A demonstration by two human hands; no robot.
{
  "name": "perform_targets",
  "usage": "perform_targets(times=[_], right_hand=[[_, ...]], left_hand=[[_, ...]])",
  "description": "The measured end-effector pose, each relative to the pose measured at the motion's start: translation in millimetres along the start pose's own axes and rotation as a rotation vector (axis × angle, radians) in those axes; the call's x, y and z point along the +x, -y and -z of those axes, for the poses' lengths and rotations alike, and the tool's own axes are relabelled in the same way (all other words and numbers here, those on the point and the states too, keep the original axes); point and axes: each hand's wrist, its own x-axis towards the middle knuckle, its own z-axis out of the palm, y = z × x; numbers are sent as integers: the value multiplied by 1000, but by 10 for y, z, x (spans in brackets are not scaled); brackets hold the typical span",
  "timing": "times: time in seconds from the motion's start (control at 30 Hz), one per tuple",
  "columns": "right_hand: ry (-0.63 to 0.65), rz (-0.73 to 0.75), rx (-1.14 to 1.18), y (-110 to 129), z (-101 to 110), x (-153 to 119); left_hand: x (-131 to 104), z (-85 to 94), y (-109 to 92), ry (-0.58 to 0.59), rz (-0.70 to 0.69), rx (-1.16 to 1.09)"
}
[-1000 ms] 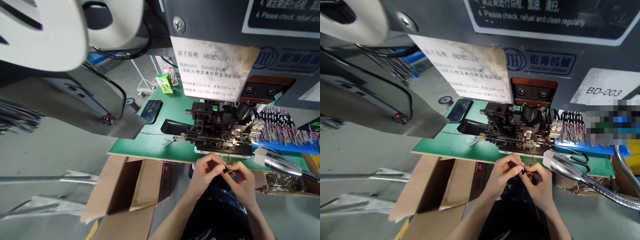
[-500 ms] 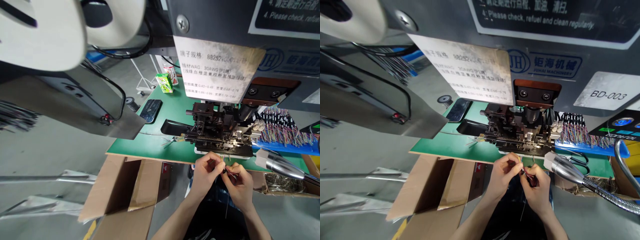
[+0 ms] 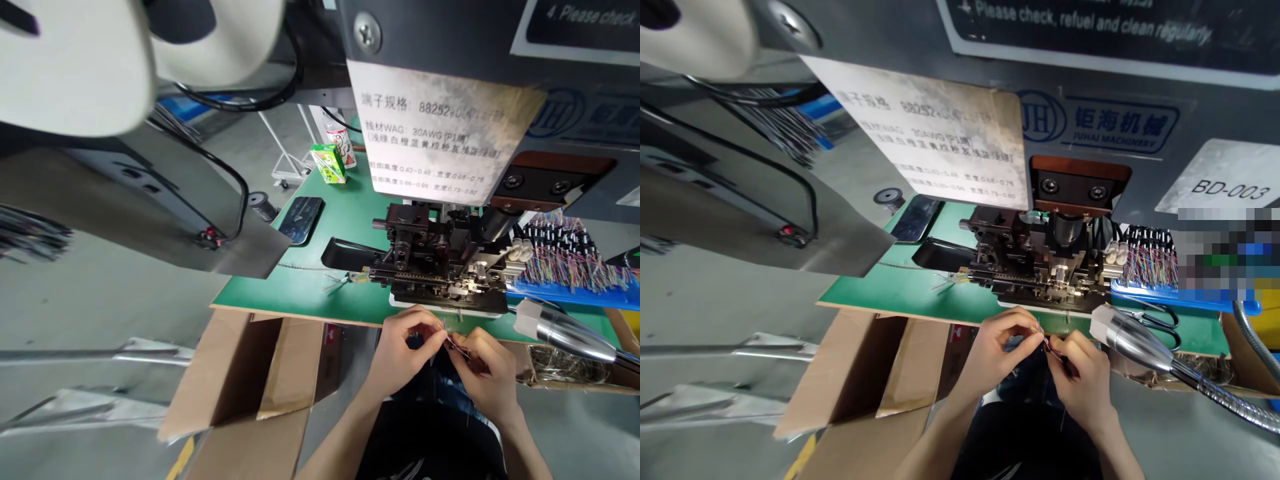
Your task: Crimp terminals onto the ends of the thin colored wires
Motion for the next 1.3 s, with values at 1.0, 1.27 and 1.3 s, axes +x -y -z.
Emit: perform_targets(times=[1.0,1.27,1.3], right_hand=[[-145,32,9,179,-63,131],[-149,-141,116,46,-19,-14],[-165,-149,110,47,-31,-10]], left_hand=[[-65,-232,153,-60,77,-315],[-178,-151,209,53,191,-314],[-188,-151,220,65,202,-318]])
